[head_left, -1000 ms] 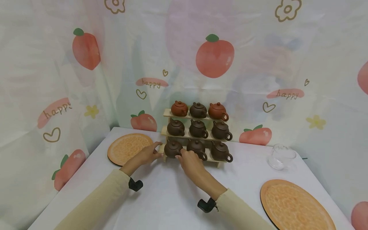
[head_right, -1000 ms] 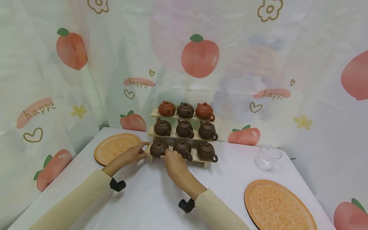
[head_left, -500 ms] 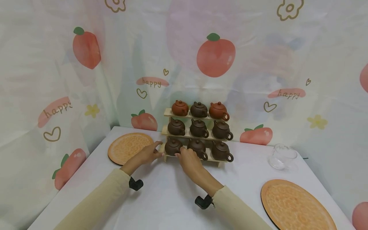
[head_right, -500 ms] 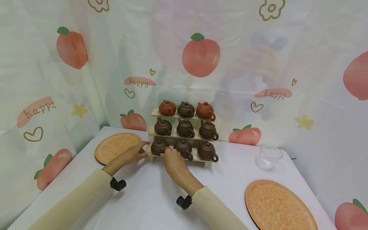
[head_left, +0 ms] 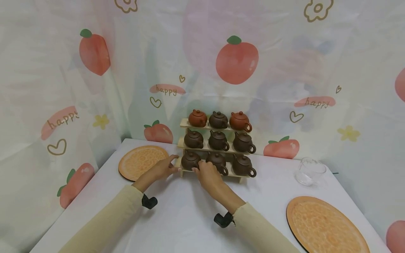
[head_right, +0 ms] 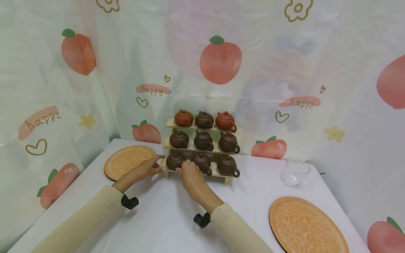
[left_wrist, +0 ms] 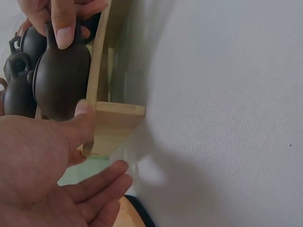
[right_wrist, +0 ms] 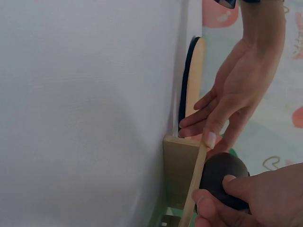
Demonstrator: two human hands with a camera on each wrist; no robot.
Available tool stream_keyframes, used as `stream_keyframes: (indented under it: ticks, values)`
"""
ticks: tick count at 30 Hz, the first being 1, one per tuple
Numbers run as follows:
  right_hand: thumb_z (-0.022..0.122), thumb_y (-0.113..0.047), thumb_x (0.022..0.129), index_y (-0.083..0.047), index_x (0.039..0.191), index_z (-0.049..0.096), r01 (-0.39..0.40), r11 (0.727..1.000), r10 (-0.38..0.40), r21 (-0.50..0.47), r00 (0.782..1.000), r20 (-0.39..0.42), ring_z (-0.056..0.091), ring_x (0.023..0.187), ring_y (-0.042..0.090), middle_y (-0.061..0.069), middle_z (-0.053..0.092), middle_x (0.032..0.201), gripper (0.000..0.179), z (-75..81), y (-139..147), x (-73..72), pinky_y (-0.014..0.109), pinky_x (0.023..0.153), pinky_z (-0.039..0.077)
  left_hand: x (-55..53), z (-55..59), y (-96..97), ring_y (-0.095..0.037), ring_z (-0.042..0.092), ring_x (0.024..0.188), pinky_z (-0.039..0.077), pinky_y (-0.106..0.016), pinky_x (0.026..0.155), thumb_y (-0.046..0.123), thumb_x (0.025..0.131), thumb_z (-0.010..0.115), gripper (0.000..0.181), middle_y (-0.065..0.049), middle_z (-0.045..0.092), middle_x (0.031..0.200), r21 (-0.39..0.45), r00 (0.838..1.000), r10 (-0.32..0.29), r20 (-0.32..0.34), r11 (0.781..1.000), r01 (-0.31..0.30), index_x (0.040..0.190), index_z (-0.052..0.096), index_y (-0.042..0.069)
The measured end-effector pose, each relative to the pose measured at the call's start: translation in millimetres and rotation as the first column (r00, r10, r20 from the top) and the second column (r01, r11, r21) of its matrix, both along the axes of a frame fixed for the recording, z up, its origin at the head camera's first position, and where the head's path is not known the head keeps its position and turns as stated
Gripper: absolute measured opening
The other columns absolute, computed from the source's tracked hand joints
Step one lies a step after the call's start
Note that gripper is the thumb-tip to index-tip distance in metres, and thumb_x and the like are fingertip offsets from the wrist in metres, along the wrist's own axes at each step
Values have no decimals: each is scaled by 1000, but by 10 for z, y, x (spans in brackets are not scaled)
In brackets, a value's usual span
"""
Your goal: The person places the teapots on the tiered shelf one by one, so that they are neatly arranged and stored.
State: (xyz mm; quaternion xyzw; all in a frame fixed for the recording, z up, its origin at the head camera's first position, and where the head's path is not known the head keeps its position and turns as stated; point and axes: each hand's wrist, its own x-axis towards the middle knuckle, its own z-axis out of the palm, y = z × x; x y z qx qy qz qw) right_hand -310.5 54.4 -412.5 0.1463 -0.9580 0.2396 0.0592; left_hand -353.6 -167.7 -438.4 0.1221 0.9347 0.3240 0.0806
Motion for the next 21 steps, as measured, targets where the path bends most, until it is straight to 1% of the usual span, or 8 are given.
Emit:
stream_keyframes:
  ticks: [3, 7, 9, 11, 13, 16, 18, 21]
  values:
    - [68, -30, 105, 0, 107, 72, 4, 1000, -4, 0, 1000, 10, 72, 75, 30, 19, 73, 92, 31, 5, 18, 9, 38, 59, 53, -4, -2, 7, -30, 70, 102, 58, -44, 83, 30, 105, 68, 62, -21, 72, 117, 1, 1000, -2, -1, 1000, 2, 156, 43, 8]
    - [71, -30, 104, -2, 94, 72, -30, 1000, 30, -8, 1000, -7, 64, 64, 22, 13, 70, 78, 29, -8, 85, 38, 35, 54, 48, -6, 6, 6, -33, 69, 108, 57, -46, 87, 32, 105, 68, 64, -23, 70, 122, -23, 999, 9, -34, 1000, -10, 158, 43, 6]
    - [72, -29, 102, -4, 88, 71, -55, 998, 55, -5, 998, -9, 60, 60, 19, 9, 67, 73, 29, -27, 146, 87, 34, 54, 47, -2, 8, -1, -35, 68, 111, 56, -49, 90, 33, 105, 69, 65, -24, 69, 124, -46, 998, 19, -58, 999, -22, 158, 43, 5]
    - [74, -30, 101, -5, 84, 71, -80, 997, 80, 17, 997, -14, 59, 60, 18, 7, 66, 72, 30, -53, 231, 150, 34, 55, 47, 7, 12, -16, -37, 67, 114, 55, -51, 93, 34, 104, 69, 65, -25, 68, 127, -66, 997, 34, -77, 997, -39, 157, 44, 4]
    - [76, -31, 99, -4, 84, 72, -92, 995, 93, 48, 996, -9, 61, 62, 19, 7, 68, 73, 31, -81, 350, 229, 36, 58, 50, 14, 15, -28, -40, 66, 116, 53, -54, 95, 34, 104, 69, 66, -27, 67, 128, -72, 995, 36, -88, 996, -43, 157, 44, 2]
    - [77, -33, 98, -6, 82, 70, -76, 991, 75, 111, 997, 8, 60, 66, 19, 6, 67, 75, 32, -118, 588, 346, 39, 62, 51, 33, 6, -46, -42, 62, 125, 50, -58, 103, 37, 103, 71, 73, -28, 64, 134, -66, 995, 50, -83, 996, -56, 158, 42, -1]
    - [77, -34, 97, -8, 80, 67, -56, 987, 50, 152, 998, 39, 58, 67, 19, 4, 65, 73, 33, -131, 774, 417, 39, 64, 50, 63, -12, -65, -44, 56, 134, 46, -59, 109, 41, 100, 74, 82, -30, 60, 142, -59, 995, 68, -74, 996, -72, 158, 39, -5]
    - [76, -36, 98, -11, 78, 62, -36, 977, 20, 209, 997, 80, 54, 68, 18, 2, 61, 71, 34, -143, 1069, 478, 39, 64, 48, 139, -56, -123, -48, 44, 146, 38, -61, 116, 48, 96, 78, 96, -33, 48, 154, -59, 993, 90, -74, 994, -94, 158, 34, -10]
